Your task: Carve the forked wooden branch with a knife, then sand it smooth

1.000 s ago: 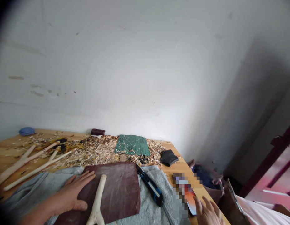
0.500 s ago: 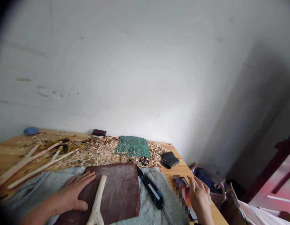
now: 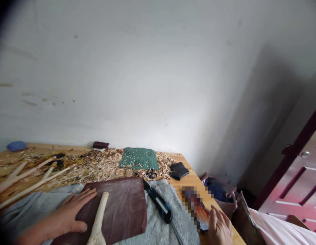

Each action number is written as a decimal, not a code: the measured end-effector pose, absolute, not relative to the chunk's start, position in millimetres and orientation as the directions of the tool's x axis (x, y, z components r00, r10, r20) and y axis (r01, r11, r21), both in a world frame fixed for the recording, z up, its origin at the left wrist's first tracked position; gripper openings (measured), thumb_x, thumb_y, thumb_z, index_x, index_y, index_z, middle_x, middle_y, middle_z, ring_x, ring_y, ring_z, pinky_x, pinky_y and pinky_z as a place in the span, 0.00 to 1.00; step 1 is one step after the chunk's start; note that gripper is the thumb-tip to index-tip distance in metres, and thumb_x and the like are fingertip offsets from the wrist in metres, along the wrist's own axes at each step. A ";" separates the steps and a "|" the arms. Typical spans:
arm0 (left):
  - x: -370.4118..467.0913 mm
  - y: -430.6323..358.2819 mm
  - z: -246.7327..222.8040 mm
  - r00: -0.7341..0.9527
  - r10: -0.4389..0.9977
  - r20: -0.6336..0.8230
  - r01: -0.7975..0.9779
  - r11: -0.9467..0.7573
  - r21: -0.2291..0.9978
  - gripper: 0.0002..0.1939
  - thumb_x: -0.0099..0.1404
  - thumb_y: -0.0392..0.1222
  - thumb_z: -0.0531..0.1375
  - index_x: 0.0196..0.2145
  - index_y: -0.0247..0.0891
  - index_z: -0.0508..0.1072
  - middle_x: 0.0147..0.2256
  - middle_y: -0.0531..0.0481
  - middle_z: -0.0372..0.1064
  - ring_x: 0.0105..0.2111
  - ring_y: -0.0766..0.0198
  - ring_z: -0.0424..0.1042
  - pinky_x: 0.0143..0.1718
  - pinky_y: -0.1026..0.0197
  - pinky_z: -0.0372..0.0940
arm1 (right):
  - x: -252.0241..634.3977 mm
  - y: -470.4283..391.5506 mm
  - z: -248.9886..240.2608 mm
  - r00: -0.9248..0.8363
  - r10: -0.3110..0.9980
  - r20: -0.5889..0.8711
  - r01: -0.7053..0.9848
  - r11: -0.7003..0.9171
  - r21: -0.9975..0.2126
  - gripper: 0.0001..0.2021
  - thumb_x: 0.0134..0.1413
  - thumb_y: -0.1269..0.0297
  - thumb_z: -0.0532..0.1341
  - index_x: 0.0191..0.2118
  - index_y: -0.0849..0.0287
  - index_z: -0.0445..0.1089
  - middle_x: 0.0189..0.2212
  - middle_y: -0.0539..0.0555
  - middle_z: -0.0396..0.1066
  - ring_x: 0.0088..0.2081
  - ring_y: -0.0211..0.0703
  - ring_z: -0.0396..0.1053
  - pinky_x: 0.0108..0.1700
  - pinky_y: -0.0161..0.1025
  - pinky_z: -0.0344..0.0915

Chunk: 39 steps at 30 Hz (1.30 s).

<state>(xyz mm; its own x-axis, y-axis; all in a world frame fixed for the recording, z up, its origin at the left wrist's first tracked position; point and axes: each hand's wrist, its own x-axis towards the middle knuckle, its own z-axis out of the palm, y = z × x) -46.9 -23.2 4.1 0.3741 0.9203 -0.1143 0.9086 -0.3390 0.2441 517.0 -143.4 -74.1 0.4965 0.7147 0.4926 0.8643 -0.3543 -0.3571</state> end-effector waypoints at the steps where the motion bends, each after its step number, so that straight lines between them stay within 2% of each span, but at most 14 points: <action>1: -47.1 -23.1 3.9 0.375 0.920 -0.114 0.908 -0.340 0.246 0.44 0.48 0.44 0.61 0.65 0.40 0.59 0.67 0.43 0.46 0.67 0.45 0.43 0.65 0.39 0.40 | 516.0 -144.6 -74.6 0.531 0.714 0.457 0.841 -0.376 -0.389 0.32 0.64 0.50 0.36 0.39 0.59 0.76 0.52 0.61 0.72 0.58 0.59 0.60 0.59 0.55 0.55; 5: -47.4 -23.6 4.2 0.384 0.916 -0.120 0.906 -0.348 0.243 0.45 0.49 0.45 0.61 0.65 0.37 0.58 0.67 0.41 0.46 0.67 0.44 0.43 0.65 0.38 0.39 | 509.7 -147.8 -71.9 0.615 0.700 0.364 0.762 -0.408 -0.503 0.31 0.63 0.47 0.39 0.39 0.57 0.77 0.55 0.62 0.69 0.62 0.63 0.54 0.60 0.59 0.52; 14: -48.7 -22.0 0.6 0.383 0.917 -0.116 0.906 -0.347 0.242 0.45 0.49 0.45 0.62 0.65 0.38 0.58 0.67 0.43 0.46 0.67 0.46 0.42 0.66 0.39 0.39 | 507.3 -145.7 -68.1 0.619 0.707 0.342 0.752 -0.409 -0.517 0.29 0.63 0.46 0.42 0.38 0.55 0.77 0.54 0.61 0.69 0.62 0.67 0.53 0.55 0.70 0.54; 18: -49.9 -21.6 -1.4 0.383 0.919 -0.097 0.900 -0.348 0.263 0.45 0.49 0.45 0.62 0.65 0.40 0.59 0.67 0.44 0.46 0.67 0.45 0.43 0.65 0.39 0.40 | 501.4 -148.6 -65.5 0.618 0.690 0.376 0.757 -0.394 -0.521 0.29 0.62 0.47 0.42 0.40 0.56 0.77 0.55 0.60 0.69 0.61 0.66 0.55 0.57 0.66 0.53; 22: -50.7 -20.6 -2.9 0.385 0.918 -0.098 0.898 -0.347 0.271 0.45 0.48 0.45 0.62 0.65 0.42 0.59 0.67 0.44 0.46 0.67 0.46 0.43 0.65 0.40 0.38 | 495.1 -153.6 -63.8 0.501 0.737 0.453 0.830 -0.262 -0.493 0.28 0.62 0.50 0.42 0.35 0.56 0.78 0.54 0.58 0.70 0.60 0.61 0.57 0.61 0.58 0.51; 26: -50.8 -19.7 -4.3 0.390 0.915 -0.105 0.900 -0.355 0.255 0.45 0.49 0.45 0.61 0.65 0.39 0.58 0.67 0.43 0.45 0.67 0.47 0.43 0.65 0.39 0.38 | 492.7 -154.8 -63.8 0.407 0.781 0.474 0.872 -0.177 -0.457 0.25 0.60 0.53 0.45 0.36 0.56 0.78 0.51 0.57 0.73 0.58 0.60 0.59 0.61 0.56 0.52; 31: -49.7 -20.9 -2.2 0.387 0.915 -0.117 0.903 -0.351 0.246 0.45 0.48 0.45 0.61 0.65 0.40 0.58 0.67 0.43 0.45 0.67 0.46 0.43 0.65 0.39 0.38 | 488.4 -152.8 -62.5 0.452 0.760 0.467 0.865 -0.246 -0.437 0.27 0.62 0.53 0.42 0.38 0.57 0.78 0.48 0.59 0.75 0.58 0.61 0.59 0.60 0.57 0.55; 35: -48.5 -21.8 -0.1 0.388 0.914 -0.117 0.904 -0.352 0.241 0.45 0.49 0.45 0.61 0.65 0.39 0.58 0.67 0.43 0.46 0.67 0.45 0.43 0.65 0.39 0.39 | 487.2 -150.9 -63.5 0.415 0.781 0.466 0.880 -0.215 -0.423 0.27 0.63 0.53 0.42 0.40 0.56 0.78 0.51 0.57 0.73 0.59 0.59 0.58 0.60 0.55 0.55; 39: -48.5 -21.2 -1.9 0.380 0.919 -0.104 0.906 -0.347 0.243 0.45 0.49 0.44 0.61 0.65 0.37 0.58 0.67 0.43 0.46 0.67 0.46 0.43 0.65 0.39 0.39 | 488.5 -148.0 -65.8 0.447 0.795 0.409 0.869 -0.277 -0.411 0.29 0.64 0.51 0.40 0.41 0.54 0.78 0.52 0.55 0.72 0.60 0.59 0.57 0.58 0.57 0.57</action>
